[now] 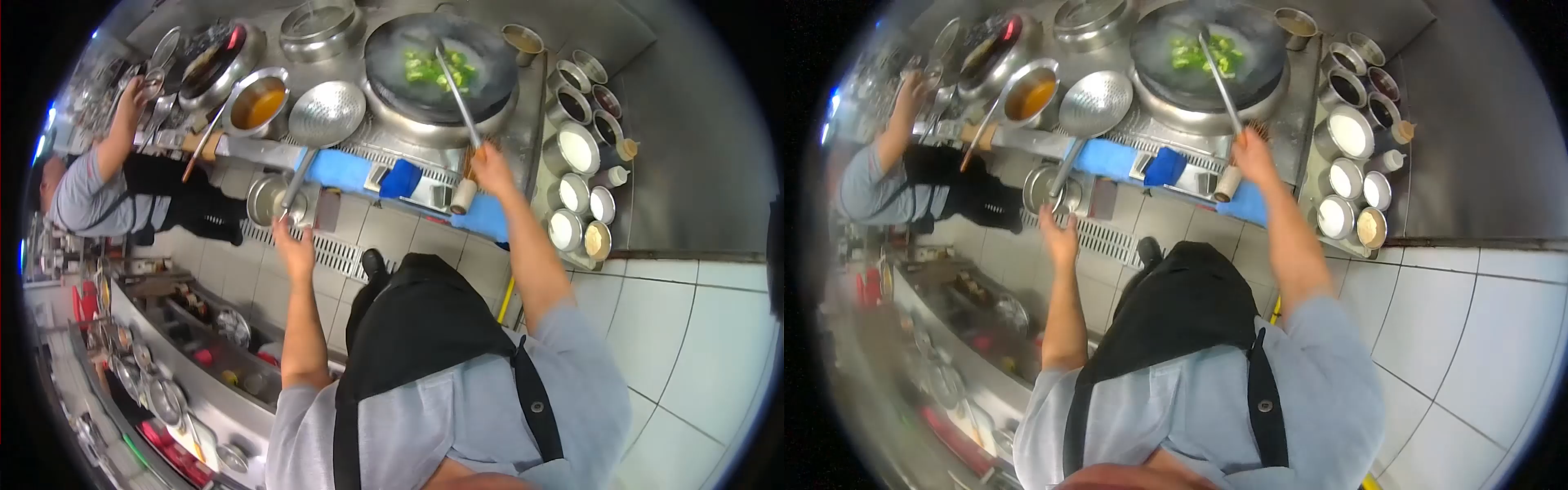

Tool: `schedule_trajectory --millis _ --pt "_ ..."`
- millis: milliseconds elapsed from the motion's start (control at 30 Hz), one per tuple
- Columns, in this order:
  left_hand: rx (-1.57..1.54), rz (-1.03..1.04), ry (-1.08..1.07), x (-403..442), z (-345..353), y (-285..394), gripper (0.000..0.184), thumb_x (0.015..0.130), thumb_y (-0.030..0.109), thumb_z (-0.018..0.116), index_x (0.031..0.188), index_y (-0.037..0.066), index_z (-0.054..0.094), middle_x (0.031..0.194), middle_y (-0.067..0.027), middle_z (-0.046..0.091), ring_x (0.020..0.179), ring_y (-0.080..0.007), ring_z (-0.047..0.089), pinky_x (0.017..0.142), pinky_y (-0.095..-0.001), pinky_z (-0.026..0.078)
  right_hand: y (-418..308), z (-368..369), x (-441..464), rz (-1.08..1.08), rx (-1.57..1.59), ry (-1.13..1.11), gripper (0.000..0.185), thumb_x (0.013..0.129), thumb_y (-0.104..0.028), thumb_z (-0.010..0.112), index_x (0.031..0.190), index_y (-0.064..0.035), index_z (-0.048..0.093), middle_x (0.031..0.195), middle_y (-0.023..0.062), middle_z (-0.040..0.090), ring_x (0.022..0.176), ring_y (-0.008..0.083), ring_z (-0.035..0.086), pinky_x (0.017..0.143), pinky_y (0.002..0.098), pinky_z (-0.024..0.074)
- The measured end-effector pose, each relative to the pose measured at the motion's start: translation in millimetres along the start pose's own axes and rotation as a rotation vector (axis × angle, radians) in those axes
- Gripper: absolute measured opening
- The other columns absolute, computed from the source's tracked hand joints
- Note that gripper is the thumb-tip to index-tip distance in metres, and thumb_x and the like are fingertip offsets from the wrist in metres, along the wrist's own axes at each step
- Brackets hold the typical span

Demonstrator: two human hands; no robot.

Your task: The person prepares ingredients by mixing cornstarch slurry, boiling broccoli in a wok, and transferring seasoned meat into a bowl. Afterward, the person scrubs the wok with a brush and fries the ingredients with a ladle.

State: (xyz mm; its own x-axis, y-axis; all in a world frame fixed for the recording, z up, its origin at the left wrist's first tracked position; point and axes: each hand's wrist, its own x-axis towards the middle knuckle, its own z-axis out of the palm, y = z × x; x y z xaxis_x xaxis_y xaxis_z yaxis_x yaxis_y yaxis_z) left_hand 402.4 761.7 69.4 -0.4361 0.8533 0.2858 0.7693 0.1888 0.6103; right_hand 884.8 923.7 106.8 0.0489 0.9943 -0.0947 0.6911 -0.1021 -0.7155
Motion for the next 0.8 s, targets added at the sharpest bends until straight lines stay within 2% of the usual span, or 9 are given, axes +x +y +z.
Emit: schedule_trajectory --millis 167,233,367,400,500,633,700,733,800 --pt "-0.02 0.026 -0.007 81.9 7.5 -10.2 0.064 0.086 0.017 0.078 0.141 -0.003 0.053 0.155 -0.0263 0.045 0.145 -0.0394 0.042 0.119 -0.0457 0.036 -38.6 -69.3 -75.4 0.079 -0.013 -0.118 0.028 0.093 -0.025 0.064 0.111 -0.0037 0.062 0.098 0.0229 0.067 0.092 0.0387 0.064 0.08 0.0454 0.0501" --pt "-0.253 -0.216 -0.421 111.1 24.5 -17.1 0.062 0.084 0.018 0.078 0.139 -0.002 0.056 0.148 -0.0249 0.052 0.142 -0.0404 0.045 0.119 -0.0458 0.036 -51.9 -89.9 -65.7 0.13 -0.081 -0.148 0.028 0.093 -0.025 0.065 0.109 -0.0032 0.063 0.099 0.0234 0.067 0.092 0.0385 0.065 0.08 0.0453 0.0501" --pt "0.02 0.046 -0.072 114.3 28.8 4.2 0.062 0.083 0.017 0.08 0.136 -0.004 0.057 0.144 -0.0252 0.056 0.136 -0.0395 0.052 0.117 -0.0458 0.038 -54.1 -75.2 -43.4 0.137 -0.203 -0.042 0.036 0.091 -0.026 0.069 0.118 -0.0034 0.066 0.095 0.0196 0.069 0.088 0.0343 0.067 0.08 0.0424 0.0515" --pt "-0.068 0.087 -0.028 119.1 33.4 6.3 0.059 0.084 0.017 0.079 0.135 -0.003 0.059 0.142 -0.0243 0.058 0.134 -0.0395 0.053 0.116 -0.0459 0.039 -61.7 -46.2 -40.8 0.136 -0.024 0.136 0.041 0.092 -0.026 0.068 0.125 -0.0027 0.064 0.096 0.0213 0.07 0.088 0.0367 0.068 0.081 0.0426 0.0524" --pt "-0.336 0.147 -0.222 143.7 37.6 44.2 0.053 0.086 0.017 0.078 0.132 -0.002 0.062 0.141 -0.0225 0.06 0.133 -0.0389 0.054 0.116 -0.0452 0.039 -62.3 -1.4 -37.4 0.14 0.193 0.354 0.055 0.095 -0.025 0.065 0.142 0.0004 0.057 0.103 0.0256 0.072 0.093 0.039 0.07 0.086 0.0424 0.0543" --pt "-0.345 0.403 -0.383 177.3 57.7 128.6 0.046 0.089 0.017 0.075 0.131 0.0 0.063 0.137 -0.02 0.062 0.131 -0.0375 0.056 0.113 -0.0443 0.043 -57.9 -0.3 5.8 0.049 -0.244 0.579 0.051 0.095 -0.028 0.069 0.136 0.0003 0.059 0.094 0.0189 0.072 0.084 0.0264 0.073 0.076 0.0416 0.0571" --pt "-0.346 0.639 -0.394 183.1 80.9 168.2 0.046 0.087 0.017 0.075 0.13 0.003 0.064 0.136 -0.0185 0.063 0.13 -0.038 0.056 0.112 -0.045 0.044 -94.5 -13.5 15.9 0.507 0.237 0.072 0.039 0.099 -0.03 0.065 0.128 -0.0038 0.062 0.081 0.0111 0.067 0.068 0.0192 0.067 0.058 0.036 0.0532" --pt "-0.347 0.737 -0.405 183.1 90.6 189.0 0.046 0.087 0.018 0.075 0.13 0.004 0.064 0.136 -0.0174 0.063 0.13 -0.0382 0.056 0.112 -0.0457 0.044 -95.6 -10.7 18.2 0.502 0.241 0.071 0.039 0.099 -0.03 0.065 0.128 -0.0038 0.062 0.081 0.0111 0.067 0.068 0.0192 0.067 0.058 0.036 0.0532" --pt "-0.407 0.833 -0.401 178.1 108.2 226.8 0.045 0.085 0.02 0.076 0.126 0.005 0.065 0.132 -0.0158 0.063 0.126 -0.037 0.057 0.109 -0.0453 0.045 -93.0 -2.2 12.5 0.5 0.892 -0.096 0.026 0.103 -0.027 0.062 0.121 -0.0093 0.06 0.073 0.0023 0.058 0.056 0.0102 0.055 0.047 0.0283 0.0423"
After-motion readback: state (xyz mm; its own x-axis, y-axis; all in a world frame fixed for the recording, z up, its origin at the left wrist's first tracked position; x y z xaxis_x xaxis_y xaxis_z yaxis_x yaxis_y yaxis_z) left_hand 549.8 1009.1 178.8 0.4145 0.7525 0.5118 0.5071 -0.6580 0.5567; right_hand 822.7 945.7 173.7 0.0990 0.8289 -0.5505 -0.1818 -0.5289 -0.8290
